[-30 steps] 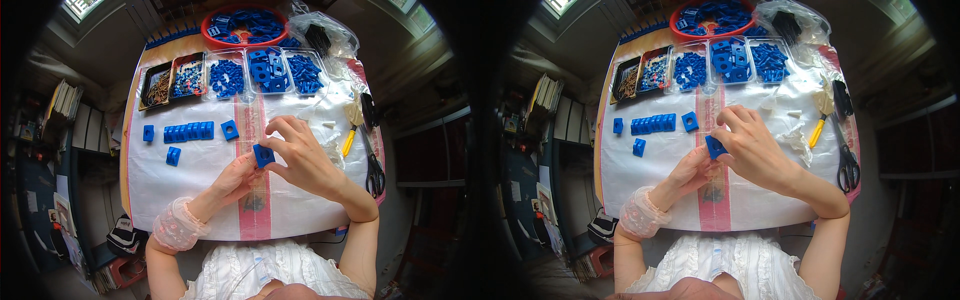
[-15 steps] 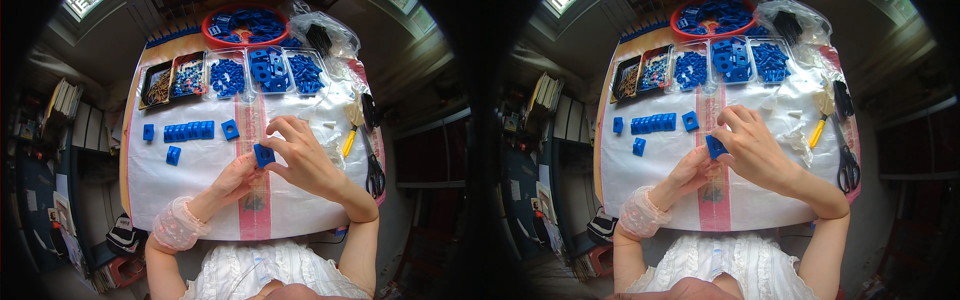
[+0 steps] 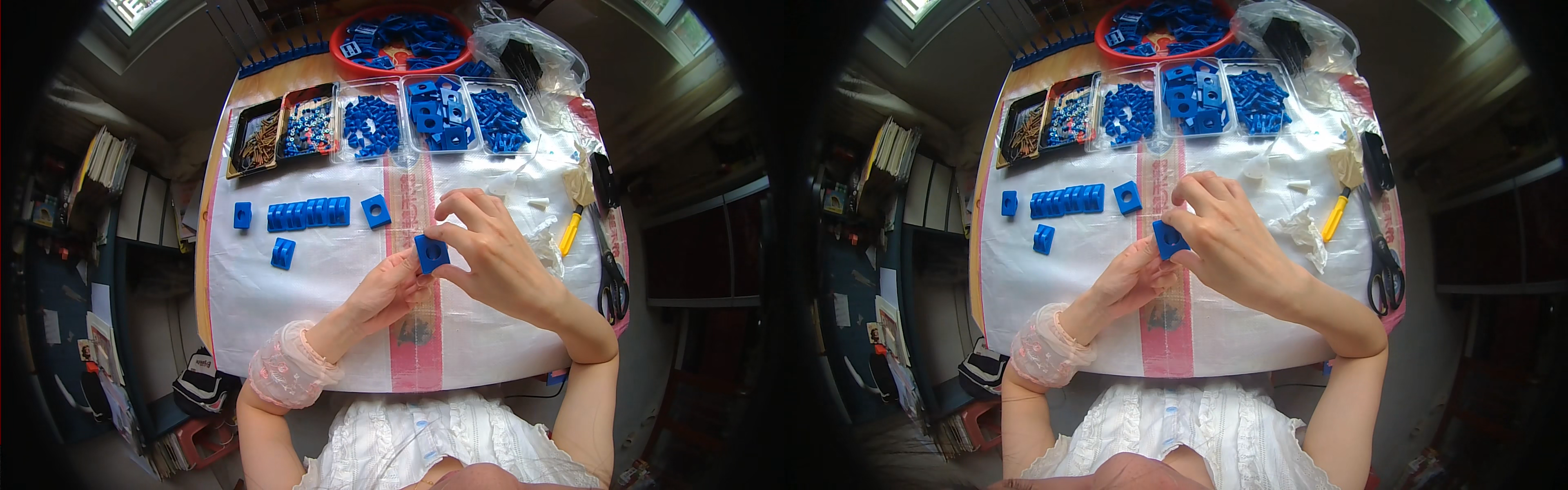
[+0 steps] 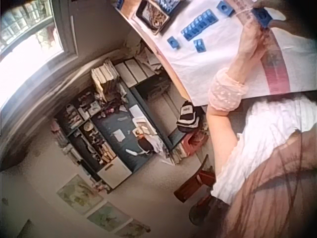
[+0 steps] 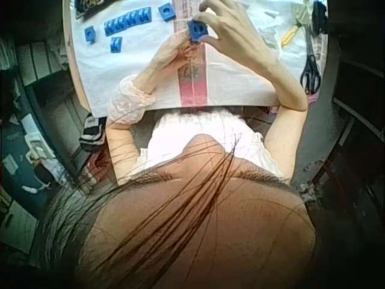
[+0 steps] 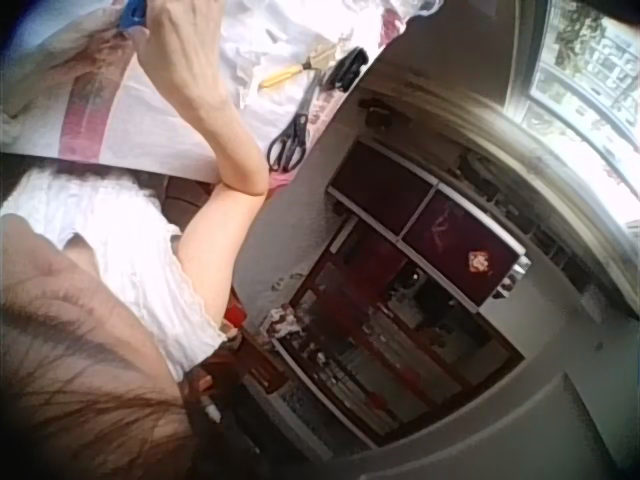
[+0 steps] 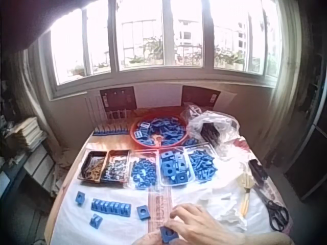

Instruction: The person is assembling small blue plastic housings by applying glue from a tube and inserting small orange components.

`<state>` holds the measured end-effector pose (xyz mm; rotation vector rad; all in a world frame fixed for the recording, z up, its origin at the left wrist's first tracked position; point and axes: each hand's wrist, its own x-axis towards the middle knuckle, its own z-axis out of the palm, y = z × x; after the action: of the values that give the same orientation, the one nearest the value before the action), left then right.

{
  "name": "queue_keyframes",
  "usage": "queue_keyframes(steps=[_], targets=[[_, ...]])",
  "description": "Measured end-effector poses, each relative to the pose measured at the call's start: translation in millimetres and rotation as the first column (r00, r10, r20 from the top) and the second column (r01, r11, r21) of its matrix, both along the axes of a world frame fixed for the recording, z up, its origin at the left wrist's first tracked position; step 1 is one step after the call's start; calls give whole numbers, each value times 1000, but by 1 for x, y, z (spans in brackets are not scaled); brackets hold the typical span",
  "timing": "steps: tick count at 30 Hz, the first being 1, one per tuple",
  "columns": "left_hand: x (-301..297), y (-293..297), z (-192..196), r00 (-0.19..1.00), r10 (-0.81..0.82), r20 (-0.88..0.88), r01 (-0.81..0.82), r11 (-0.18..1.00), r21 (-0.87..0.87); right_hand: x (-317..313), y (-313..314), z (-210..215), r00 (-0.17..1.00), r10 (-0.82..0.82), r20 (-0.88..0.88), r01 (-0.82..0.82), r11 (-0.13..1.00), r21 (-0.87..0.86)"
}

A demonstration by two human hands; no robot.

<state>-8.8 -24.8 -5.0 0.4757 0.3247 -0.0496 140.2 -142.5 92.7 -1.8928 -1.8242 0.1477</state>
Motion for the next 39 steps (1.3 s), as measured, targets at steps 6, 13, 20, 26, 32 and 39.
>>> queue_keyframes(steps=[6, 13, 20, 26, 32, 39], targets=[[-1, 1, -3, 1000, -15, 23, 15, 1000, 7, 0, 1, -2, 1000, -2, -3, 2, 1000, 4], [-1, 4, -8, 998, -34, 61, 34, 999, -2, 2, 3, -5, 1000, -3, -31, 3, 1000, 12], [-1, 4, -6, 999, -21, 31, 21, 1000, -10, 1, 3, -5, 999, -10, -40, 10, 1000, 7], [-1, 4, -7, 999, -26, 36, 26, 1000, -10, 2, 4, -6, 999, -7, -46, 8, 1000, 12], [-1, 4, -7, 999, -33, 9, 33, 999, 7, 1, 4, -6, 999, -11, -46, 11, 1000, 9], [0, 4, -7, 999, -28, 23, 28, 1000, 10, 2, 5, -8, 997, -21, -73, 21, 1000, -4]])
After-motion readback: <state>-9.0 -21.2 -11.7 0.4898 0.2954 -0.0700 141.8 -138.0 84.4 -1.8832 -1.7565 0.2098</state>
